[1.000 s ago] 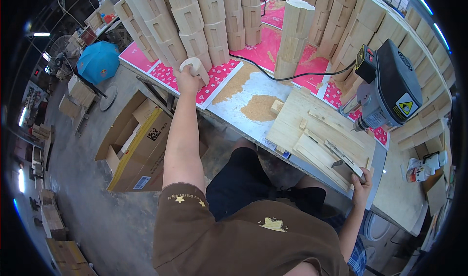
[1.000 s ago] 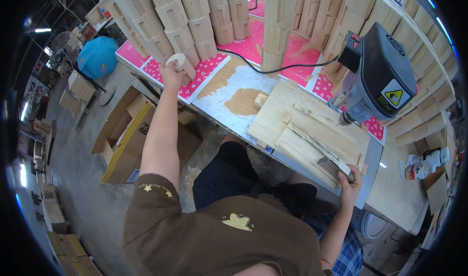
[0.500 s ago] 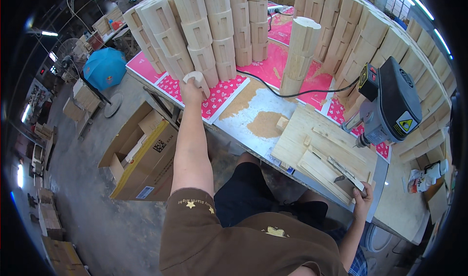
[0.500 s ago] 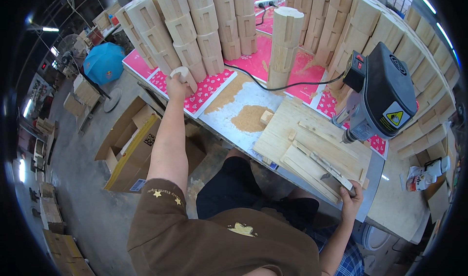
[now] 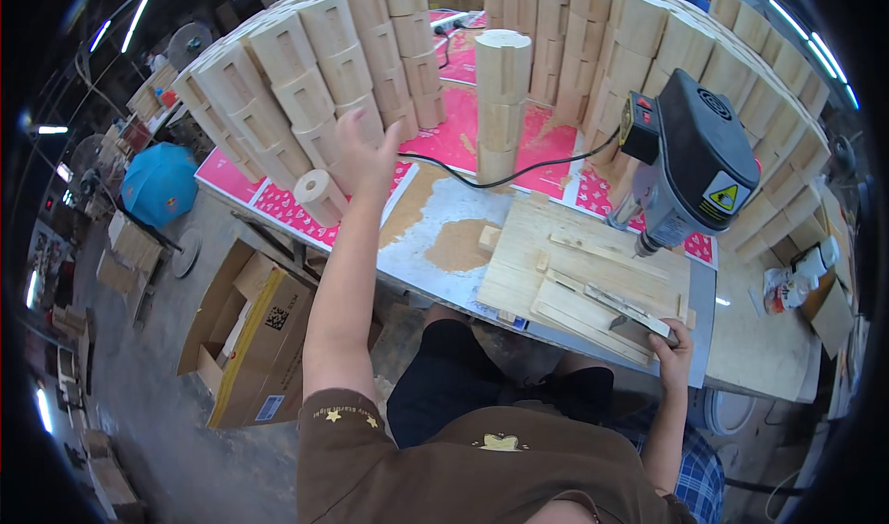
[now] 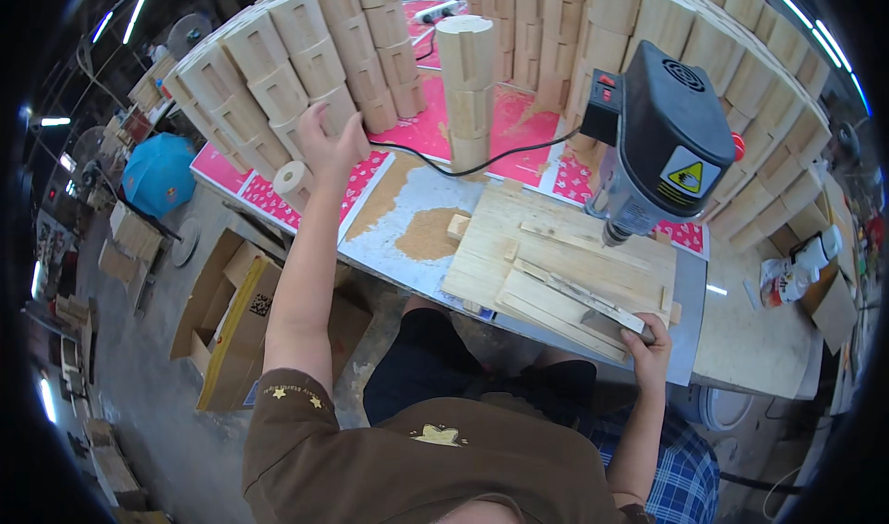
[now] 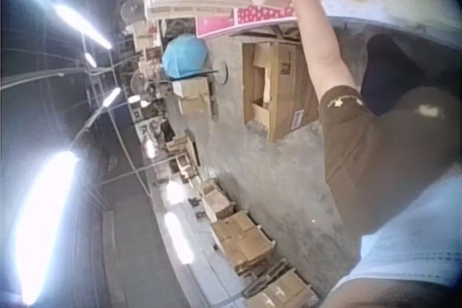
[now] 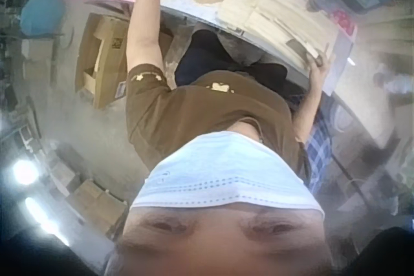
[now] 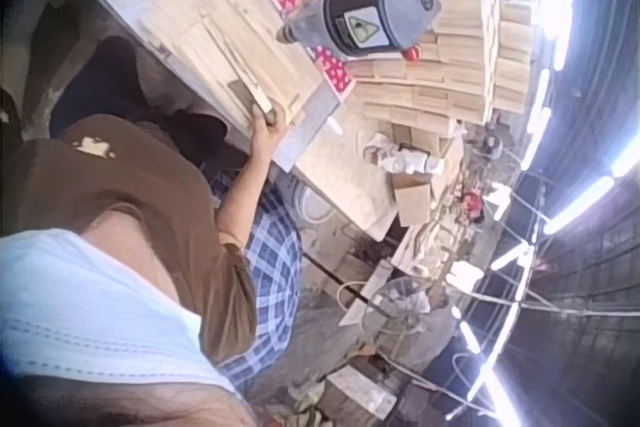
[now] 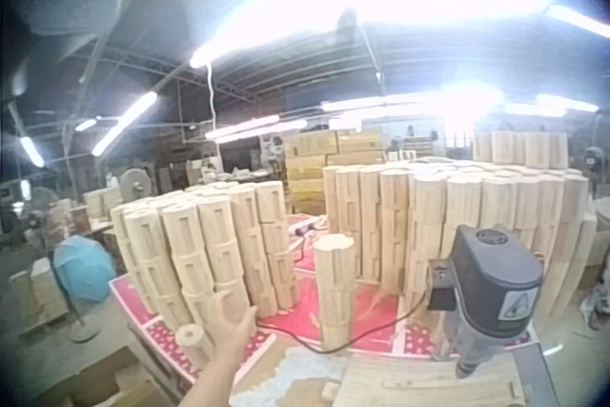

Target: The recorder uses a bench drill to bore holes into cylindrical and rectangular wood blocks, moving finished pieces onto a stack and selecting new ones from a pile.

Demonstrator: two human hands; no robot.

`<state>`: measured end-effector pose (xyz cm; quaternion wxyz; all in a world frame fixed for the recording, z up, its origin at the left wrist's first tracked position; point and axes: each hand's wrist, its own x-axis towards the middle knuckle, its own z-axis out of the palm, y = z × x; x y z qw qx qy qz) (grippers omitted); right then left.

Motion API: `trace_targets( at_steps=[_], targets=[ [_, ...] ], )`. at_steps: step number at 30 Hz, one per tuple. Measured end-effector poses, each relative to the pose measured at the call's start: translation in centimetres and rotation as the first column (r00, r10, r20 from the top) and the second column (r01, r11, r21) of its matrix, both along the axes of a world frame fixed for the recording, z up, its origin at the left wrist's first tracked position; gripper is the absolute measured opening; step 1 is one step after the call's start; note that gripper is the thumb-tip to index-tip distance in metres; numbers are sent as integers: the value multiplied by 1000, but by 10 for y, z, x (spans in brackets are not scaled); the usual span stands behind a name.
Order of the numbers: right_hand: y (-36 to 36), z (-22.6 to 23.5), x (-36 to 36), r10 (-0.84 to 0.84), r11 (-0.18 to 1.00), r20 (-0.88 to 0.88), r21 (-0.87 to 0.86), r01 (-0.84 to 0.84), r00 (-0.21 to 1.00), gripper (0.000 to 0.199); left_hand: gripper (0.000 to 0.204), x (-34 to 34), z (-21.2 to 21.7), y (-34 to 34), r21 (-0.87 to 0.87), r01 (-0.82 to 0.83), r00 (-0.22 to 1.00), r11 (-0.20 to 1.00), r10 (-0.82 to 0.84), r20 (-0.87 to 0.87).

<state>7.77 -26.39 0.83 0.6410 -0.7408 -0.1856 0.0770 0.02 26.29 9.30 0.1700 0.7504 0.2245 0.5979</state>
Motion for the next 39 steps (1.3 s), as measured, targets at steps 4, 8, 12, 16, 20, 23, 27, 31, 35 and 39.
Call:
trace_targets(
  at_steps=[4,8,12,16,20,23,27,31,35,39],
  targets=[
    [4,5,-1,-35,999,-9,-2,35,999,20,67,92,14,-30,-215,380,909,900,-406,-91],
    [1,7,2,30,999,-19,-18,-30,999,21,72,153,10,-46,-299,308,932,903,-350,-99],
    [-8,12,-5,205,978,-161,-1,-208,965,22,71,182,-36,-6,-381,558,830,738,-505,236],
    [-12,26,-34,327,944,-122,4,-329,937,21,66,172,-8,-38,-275,570,821,774,-544,170],
    [-17,43,-42,258,965,-69,55,-255,964,20,61,171,7,-31,-236,570,818,787,-518,250],
    [-32,37,-29,148,982,-29,119,-143,989,23,52,138,36,-65,-250,709,702,660,-626,338],
    [-39,23,-5,32,999,38,21,-33,999,25,45,64,57,-116,-454,790,575,413,-755,314],
    [-21,14,11,49,992,30,-119,-45,998,25,42,14,34,-156,-807,575,397,137,-908,129],
    [-18,5,28,92,991,-62,-92,-98,994,24,53,3,-18,-175,-914,348,258,210,-958,-123],
    [-13,4,37,194,979,-79,-42,-198,978,23,45,-2,-35,-181,-932,282,230,225,-960,-162]
  ],
)
